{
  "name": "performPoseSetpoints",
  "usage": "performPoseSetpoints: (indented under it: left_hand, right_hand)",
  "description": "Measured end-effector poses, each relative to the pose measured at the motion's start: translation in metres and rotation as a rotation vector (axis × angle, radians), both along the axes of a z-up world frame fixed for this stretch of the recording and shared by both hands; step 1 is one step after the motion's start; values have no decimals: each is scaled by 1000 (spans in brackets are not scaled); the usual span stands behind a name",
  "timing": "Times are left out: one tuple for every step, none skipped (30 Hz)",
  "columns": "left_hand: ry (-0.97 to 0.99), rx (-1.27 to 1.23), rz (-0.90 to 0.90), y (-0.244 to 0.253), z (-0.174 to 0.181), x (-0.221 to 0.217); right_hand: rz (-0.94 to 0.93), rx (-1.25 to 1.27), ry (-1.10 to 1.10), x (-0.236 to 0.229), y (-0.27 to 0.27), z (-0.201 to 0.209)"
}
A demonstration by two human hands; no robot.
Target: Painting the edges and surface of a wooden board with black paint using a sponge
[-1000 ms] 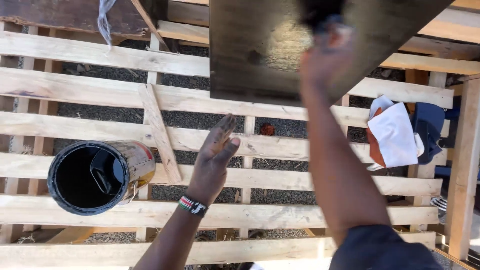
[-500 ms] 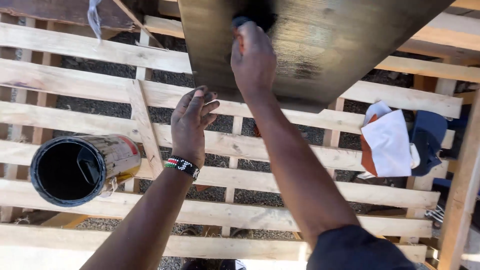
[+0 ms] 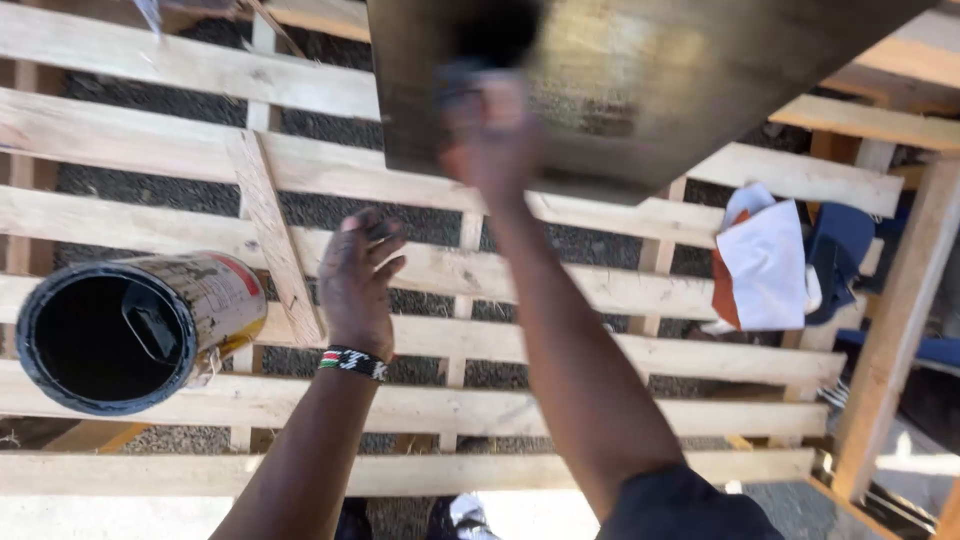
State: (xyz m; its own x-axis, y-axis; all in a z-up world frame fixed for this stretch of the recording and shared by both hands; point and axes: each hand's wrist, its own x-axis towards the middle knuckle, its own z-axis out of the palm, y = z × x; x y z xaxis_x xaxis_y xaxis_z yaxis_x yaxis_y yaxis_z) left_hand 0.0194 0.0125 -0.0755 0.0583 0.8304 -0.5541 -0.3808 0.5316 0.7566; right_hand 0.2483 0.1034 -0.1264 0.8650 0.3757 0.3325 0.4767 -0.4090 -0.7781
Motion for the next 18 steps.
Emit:
performPoseSetpoints:
  left_hand:
    - [45, -27, 19, -10, 1, -12]
    - [88, -36, 39, -11, 1, -23]
    - [81, -38, 30, -25, -10, -34]
    - [56, -125, 98, -39, -19, -50]
    - [32, -212, 167, -53, -28, -67]
    - [28, -219, 162, -67, -42, -84]
    - [60, -250, 167, -81, -57, -102]
    - [97, -276, 188, -94, -72, -122]
    - [98, -277, 200, -103, -89, -141]
    - [69, -330, 272, -117, -104, -164]
    - [40, -382, 345, -131, -120, -187]
    - [53, -396, 370, -134, -123, -197]
    - [391, -186, 22, -137, -126, -208]
    - [751, 8, -325, -146, -121, -243]
    - [805, -33, -290, -156, -137, -254]
    - [452, -218, 0, -158, -160, -269]
    - [84, -362, 294, -158, -185, -285]
    - [107, -357, 327, -153, -193, -307]
  right_hand:
    - [358, 12, 251, -46, -7, 30]
    - [718, 42, 500, -93, 0, 68]
    - [708, 39, 493, -103, -20, 58]
    - [616, -27, 573, -118, -39, 50]
    - [522, -93, 651, -135, -59, 41]
    - [515, -98, 648, -145, -86, 33]
    - [472, 30, 889, -157, -114, 24]
    - [437, 161, 1134, -172, -139, 15]
    - [447, 155, 1138, -188, -156, 24]
    - [401, 103, 1184, -207, -177, 33]
    - [356, 50, 1228, -225, -199, 42]
    - [366, 25, 1247, -237, -219, 11]
    - [330, 51, 1294, -251, -241, -20]
    - [308, 68, 1384, -286, -265, -50]
    - [333, 34, 1446, -303, -274, -41]
    - [347, -3, 1441, -320, -275, -36]
    - [363, -39, 1435, -334, -274, -33]
    - [390, -53, 1465, -347, -263, -21]
